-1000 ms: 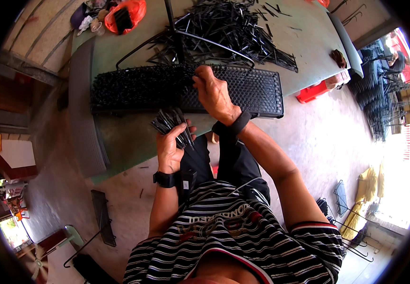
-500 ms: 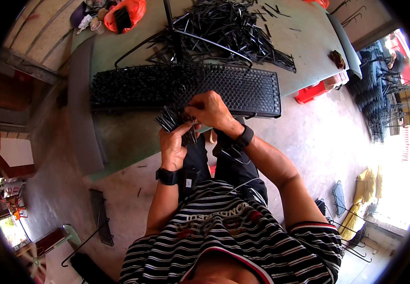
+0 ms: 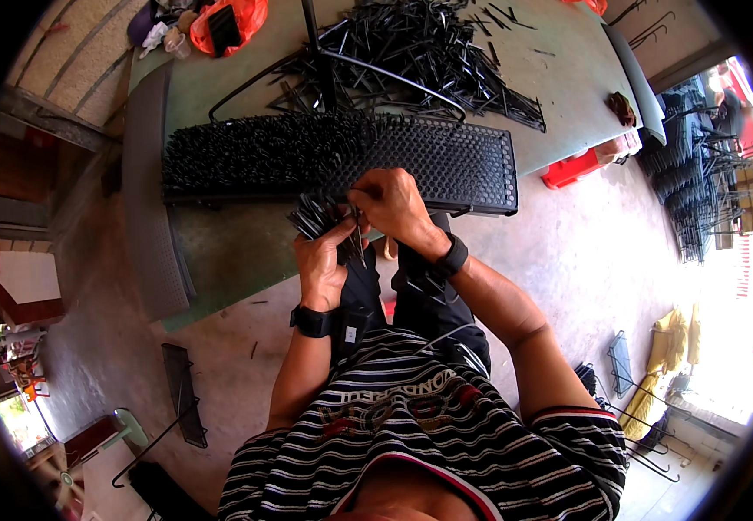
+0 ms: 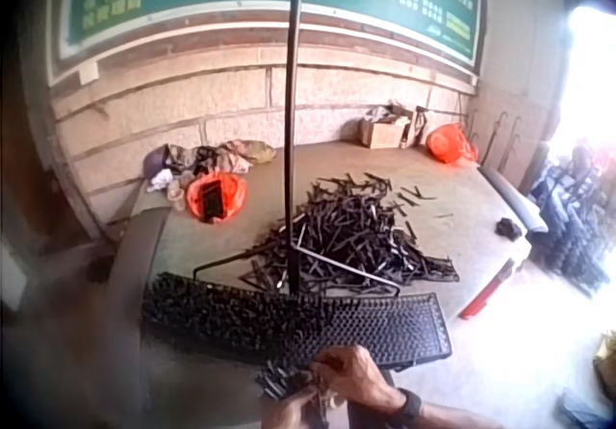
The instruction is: The person inserts thin black plastic strips into the holes of a rectangular broom head base. They pick up strips from a pile on the table, align them, and push them into the base by hand. The person occasionally gathers multiple strips to insert them together.
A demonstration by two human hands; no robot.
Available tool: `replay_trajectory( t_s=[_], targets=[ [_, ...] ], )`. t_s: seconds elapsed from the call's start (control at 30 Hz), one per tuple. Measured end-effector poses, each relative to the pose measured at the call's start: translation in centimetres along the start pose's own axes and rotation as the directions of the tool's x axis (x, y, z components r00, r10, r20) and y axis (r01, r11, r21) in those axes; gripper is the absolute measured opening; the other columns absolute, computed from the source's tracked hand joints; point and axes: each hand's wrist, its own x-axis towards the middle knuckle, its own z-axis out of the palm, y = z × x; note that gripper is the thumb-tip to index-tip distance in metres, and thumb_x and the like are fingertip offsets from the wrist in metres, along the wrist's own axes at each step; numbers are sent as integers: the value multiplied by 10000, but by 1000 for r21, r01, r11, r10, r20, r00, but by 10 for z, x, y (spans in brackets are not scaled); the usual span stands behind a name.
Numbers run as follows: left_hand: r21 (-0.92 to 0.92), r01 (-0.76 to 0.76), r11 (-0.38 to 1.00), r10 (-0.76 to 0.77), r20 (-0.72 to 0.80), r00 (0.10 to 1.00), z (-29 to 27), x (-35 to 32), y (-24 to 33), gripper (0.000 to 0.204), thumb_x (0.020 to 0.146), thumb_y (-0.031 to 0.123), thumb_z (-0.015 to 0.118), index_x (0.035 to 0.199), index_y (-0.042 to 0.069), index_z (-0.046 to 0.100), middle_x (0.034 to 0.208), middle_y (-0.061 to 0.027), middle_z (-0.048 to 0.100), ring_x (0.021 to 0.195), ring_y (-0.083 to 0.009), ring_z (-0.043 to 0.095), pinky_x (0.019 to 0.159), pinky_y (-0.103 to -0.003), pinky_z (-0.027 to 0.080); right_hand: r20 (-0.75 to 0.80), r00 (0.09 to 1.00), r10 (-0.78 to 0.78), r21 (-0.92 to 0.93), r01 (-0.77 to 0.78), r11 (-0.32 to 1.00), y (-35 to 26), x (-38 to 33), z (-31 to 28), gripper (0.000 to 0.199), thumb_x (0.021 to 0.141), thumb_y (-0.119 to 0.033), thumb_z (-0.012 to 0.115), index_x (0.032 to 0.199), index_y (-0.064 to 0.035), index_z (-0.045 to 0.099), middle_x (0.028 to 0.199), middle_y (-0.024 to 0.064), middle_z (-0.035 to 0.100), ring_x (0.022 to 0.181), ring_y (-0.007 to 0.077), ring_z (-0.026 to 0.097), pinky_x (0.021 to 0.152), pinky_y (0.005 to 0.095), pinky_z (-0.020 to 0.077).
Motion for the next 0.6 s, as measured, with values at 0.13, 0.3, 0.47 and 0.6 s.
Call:
replay_trajectory(
  t_s=[0.13,0.3,0.47,0.6],
  targets=[
    [-17,-15,1000,13,-68,998,6,-1,-2,151,742,-51,668,875,-3,617,765,-104,648,613,-191,632,483,-306,504,-82,997,4,46,0,999,8,-4,7,134,785,-76,607,822,51,631,614,127,631,537,190,641,496,285,483],
    [142,-170,975,170,15,985,-5,7,-8,170,723,-59,679,870,-16,604,741,-100,642,583,-172,620,460,-282,495,-91,975,-200,-219,177,960,6,-9,5,133,787,-73,609,847,45,621,627,142,622,575,201,640,526,303,487],
    [143,-31,989,36,-34,999,-14,4,6,205,726,-53,675,919,0,629,803,-107,658,652,-202,649,529,-308,517,-274,952,-137,24,149,989,7,-1,-1,128,821,-41,584,929,30,589,708,124,642,611,168,649,531,274,491],
    [101,-25,995,21,43,999,-16,-1,7,218,722,-100,633,924,-18,622,803,-112,650,647,-224,649,533,-326,524,-452,839,-302,38,357,933,-5,16,1,170,862,-5,550,1031,-3,527,783,87,644,660,130,661,537,234,494]
  ],
)
